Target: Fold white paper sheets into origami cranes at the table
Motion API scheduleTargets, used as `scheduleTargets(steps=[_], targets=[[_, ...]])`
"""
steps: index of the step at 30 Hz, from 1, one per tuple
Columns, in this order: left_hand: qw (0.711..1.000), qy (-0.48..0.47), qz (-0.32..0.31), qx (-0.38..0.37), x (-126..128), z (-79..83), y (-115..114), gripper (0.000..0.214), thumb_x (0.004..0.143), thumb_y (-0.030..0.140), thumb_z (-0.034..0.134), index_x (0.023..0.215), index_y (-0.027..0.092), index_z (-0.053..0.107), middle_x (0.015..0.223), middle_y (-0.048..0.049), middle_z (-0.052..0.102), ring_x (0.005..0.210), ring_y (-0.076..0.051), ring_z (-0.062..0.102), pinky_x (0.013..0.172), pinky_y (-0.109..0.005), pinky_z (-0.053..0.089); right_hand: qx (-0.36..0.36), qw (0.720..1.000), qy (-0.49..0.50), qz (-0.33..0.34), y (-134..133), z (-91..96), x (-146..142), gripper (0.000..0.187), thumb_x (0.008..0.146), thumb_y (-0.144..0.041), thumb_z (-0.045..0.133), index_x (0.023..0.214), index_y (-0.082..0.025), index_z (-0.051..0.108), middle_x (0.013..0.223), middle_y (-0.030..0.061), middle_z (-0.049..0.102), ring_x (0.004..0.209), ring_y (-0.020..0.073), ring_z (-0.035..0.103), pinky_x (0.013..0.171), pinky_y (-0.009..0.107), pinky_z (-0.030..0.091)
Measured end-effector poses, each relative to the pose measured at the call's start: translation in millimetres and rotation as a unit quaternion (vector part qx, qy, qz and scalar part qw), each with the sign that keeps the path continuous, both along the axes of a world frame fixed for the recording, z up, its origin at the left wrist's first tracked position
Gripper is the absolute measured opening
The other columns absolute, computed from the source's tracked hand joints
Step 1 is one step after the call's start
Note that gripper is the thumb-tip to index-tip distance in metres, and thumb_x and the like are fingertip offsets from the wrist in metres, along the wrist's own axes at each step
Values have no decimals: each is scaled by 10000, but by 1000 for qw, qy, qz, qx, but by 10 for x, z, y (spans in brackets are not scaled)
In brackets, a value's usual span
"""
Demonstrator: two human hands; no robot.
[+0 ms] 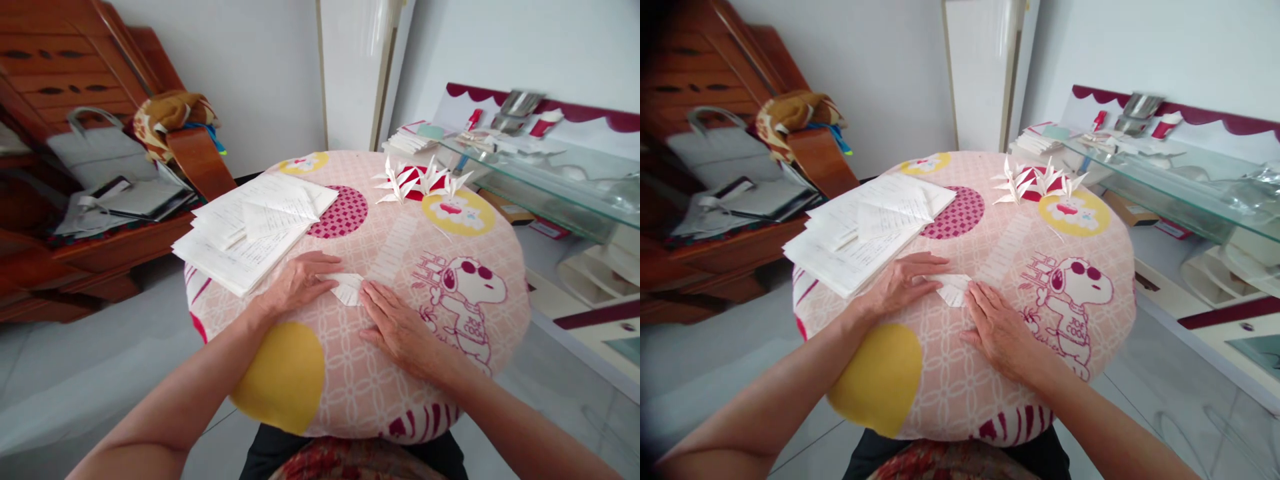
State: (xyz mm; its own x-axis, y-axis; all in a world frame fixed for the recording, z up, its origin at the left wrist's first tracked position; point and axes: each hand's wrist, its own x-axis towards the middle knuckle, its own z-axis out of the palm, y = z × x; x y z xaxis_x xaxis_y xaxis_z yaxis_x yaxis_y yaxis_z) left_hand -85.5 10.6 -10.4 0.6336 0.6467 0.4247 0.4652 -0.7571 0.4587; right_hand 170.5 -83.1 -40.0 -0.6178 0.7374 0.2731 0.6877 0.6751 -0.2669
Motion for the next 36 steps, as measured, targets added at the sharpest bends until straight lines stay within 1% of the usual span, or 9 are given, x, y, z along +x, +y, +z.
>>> scheduleTargets(steps=[3,8,16,20,22,27,30,32,36], targets=[[994,-41,51,-86,-82,42,21,302,892,376,663,1100,177,752,1095,-106,752,973,-219,710,864,-356,582,0,1000,8,0,2,-10,8,661,984,-331,518,1569,-118,296,1577,207,379,1479,322,328,1179,557,365],[975,-54,69,-202,-56,72,-1,294,873,322,645,1085,157,765,938,-75,779,711,-149,675,650,-248,535,2,1000,6,-6,-9,-8,3,675,987,-341,511,1584,-145,264,1590,194,362,1486,329,311,1173,566,372],[954,-107,71,-271,62,43,-26,264,811,288,684,1027,150,748,811,-38,748,602,-106,616,537,-199,468,29,1000,-5,-7,2,-42,-1,677,981,-348,517,1570,-103,291,1563,222,396,1463,346,353,1159,565,393],[902,-197,41,-383,-22,83,-5,280,805,337,720,986,127,683,735,-37,717,583,-115,639,536,-207,501,37,999,1,-5,12,-61,-11,681,976,-349,523,1570,-107,294,1552,223,413,1453,357,366,1142,575,411],[888,-223,47,-399,-74,105,16,275,805,369,729,894,115,673,738,-58,717,585,-120,648,554,-221,523,37,999,4,-9,11,-64,-14,682,981,-352,513,1580,-131,274,1554,213,415,1451,357,370,1135,583,416],[908,-263,72,-318,-103,145,-33,276,841,366,703,738,119,636,633,-28,660,519,-90,590,511,-196,482,34,999,-5,-14,-2,-58,-17,676,988,-354,500,1579,-121,270,1551,224,413,1452,357,367,1132,579,419],[939,-240,62,-238,-70,223,-131,199,865,318,681,867,120,668,658,-12,661,530,-87,586,519,-195,472,34,999,-6,-12,-4,-53,-17,672,989,-357,494,1576,-115,275,1559,218,403,1465,350,345,1142,570,410],[971,-164,43,-167,-42,320,-182,195,907,275,625,1029,134,683,672,0,666,550,-90,590,558,-206,477,35,999,-4,-14,0,-51,-17,663,990,-359,491,1575,-125,283,1555,210,414,1462,345,354,1140,570,412],[999,37,1,-10,17,548,-179,184,962,228,528,1001,175,700,790,-23,719,645,-104,626,613,-222,453,50,999,-11,-12,14,-63,-19,634,989,-372,487,1539,-86,354,1532,235,436,1441,357,387,1129,574,422]])
